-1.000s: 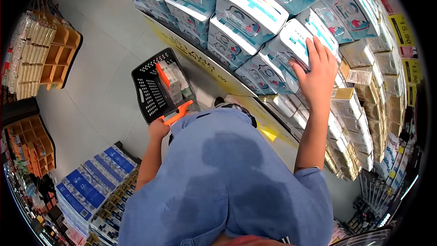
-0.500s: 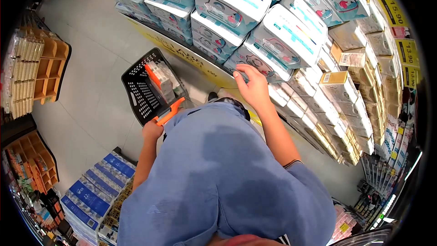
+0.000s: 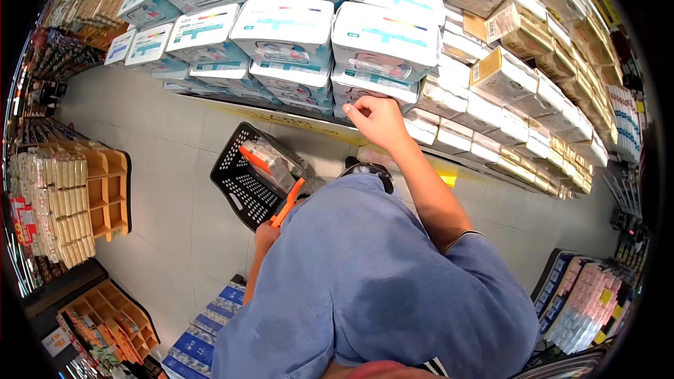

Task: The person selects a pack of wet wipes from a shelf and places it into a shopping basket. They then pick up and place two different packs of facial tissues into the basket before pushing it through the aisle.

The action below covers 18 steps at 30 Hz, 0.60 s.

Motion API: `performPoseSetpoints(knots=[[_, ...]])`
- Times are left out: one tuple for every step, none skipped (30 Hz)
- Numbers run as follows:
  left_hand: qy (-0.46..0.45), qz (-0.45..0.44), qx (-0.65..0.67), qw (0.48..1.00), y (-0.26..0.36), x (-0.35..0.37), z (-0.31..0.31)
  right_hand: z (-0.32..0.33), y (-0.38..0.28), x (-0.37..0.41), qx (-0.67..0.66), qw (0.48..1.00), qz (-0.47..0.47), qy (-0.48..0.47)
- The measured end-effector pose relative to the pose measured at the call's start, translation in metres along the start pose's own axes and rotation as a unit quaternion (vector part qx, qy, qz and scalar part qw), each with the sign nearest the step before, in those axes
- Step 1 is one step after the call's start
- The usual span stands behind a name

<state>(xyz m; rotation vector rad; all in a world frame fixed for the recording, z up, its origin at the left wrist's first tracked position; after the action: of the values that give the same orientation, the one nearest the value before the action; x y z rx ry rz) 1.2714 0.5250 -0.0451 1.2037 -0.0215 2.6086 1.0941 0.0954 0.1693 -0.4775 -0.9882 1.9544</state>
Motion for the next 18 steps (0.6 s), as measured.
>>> performPoseSetpoints(knots=[[0.007, -0.013, 0.008, 1.0, 0.002, 0.002, 0.002, 0.005, -0.003, 0.006, -0.062, 0.998, -0.027, 0.019], [0.022, -0.026, -0.003, 0.999, 0.005, 0.004, 0.005, 0.006, 0.008, 0.01, -0.105, 0.992, -0.05, 0.055], [0.023, -0.038, -0.01, 0.999, 0.011, 0.012, 0.009, 0.006, 0.016, 0.015, -0.104, 0.991, -0.052, 0.069], [0.012, -0.021, -0.004, 1.0, 0.018, 0.021, 0.015, 0.007, 0.022, 0.019, -0.117, 0.987, -0.059, 0.094], [0.001, -0.002, 0.003, 1.0, 0.025, 0.022, 0.019, 0.01, 0.026, 0.021, -0.13, 0.982, -0.065, 0.118], [-0.002, 0.001, 0.002, 1.0, 0.026, 0.021, 0.021, 0.014, 0.028, 0.021, -0.1, 0.986, -0.117, 0.07], [-0.006, -0.005, 0.001, 1.0, 0.026, 0.018, 0.021, 0.015, 0.026, 0.019, -0.096, 0.985, -0.112, 0.088], [-0.008, -0.009, -0.003, 1.0, 0.024, 0.017, 0.02, 0.015, 0.022, 0.014, -0.082, 0.984, -0.129, 0.09], [-0.012, -0.014, -0.005, 1.0, 0.022, 0.015, 0.019, 0.017, 0.016, 0.012, -0.07, 0.983, -0.148, 0.088], [-0.015, -0.018, -0.012, 1.0, 0.019, 0.012, 0.02, 0.019, 0.015, 0.012, -0.074, 0.981, -0.153, 0.092], [-0.018, -0.025, -0.015, 0.999, 0.017, 0.008, 0.02, 0.021, 0.014, 0.011, -0.09, 0.981, -0.15, 0.082], [-0.022, -0.029, -0.019, 0.999, 0.017, 0.005, 0.02, 0.022, 0.015, 0.009, -0.105, 0.981, -0.146, 0.072], [-0.027, -0.033, -0.023, 0.999, 0.016, 0.001, 0.021, 0.021, 0.017, 0.009, -0.107, 0.98, -0.15, 0.074], [-0.031, -0.037, -0.026, 0.998, 0.014, -0.002, 0.022, 0.018, 0.018, 0.008, -0.11, 0.981, -0.131, 0.092], [-0.036, -0.043, -0.032, 0.998, 0.015, -0.006, 0.024, 0.017, 0.019, 0.004, -0.111, 0.981, -0.11, 0.111], [-0.041, -0.049, -0.037, 0.997, 0.015, -0.01, 0.024, 0.016, 0.021, 0.002, -0.096, 0.983, -0.116, 0.102], [-0.045, -0.053, -0.041, 0.997, 0.013, -0.014, 0.025, 0.017, 0.021, 0.003, -0.098, 0.982, -0.121, 0.106], [-0.049, -0.061, -0.047, 0.996, 0.014, -0.017, 0.027, 0.02, 0.018, 0.003, -0.097, 0.984, -0.111, 0.103]])
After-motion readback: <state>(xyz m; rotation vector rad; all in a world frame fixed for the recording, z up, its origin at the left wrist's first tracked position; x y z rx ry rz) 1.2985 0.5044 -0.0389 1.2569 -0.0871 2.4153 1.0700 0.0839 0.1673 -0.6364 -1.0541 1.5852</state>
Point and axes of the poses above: each hand's wrist, its own x-axis away from the middle knuckle, its own z-axis out of the back of the hand, y = z × x, the point moved 1 cm from there along -x, towards the middle knuckle
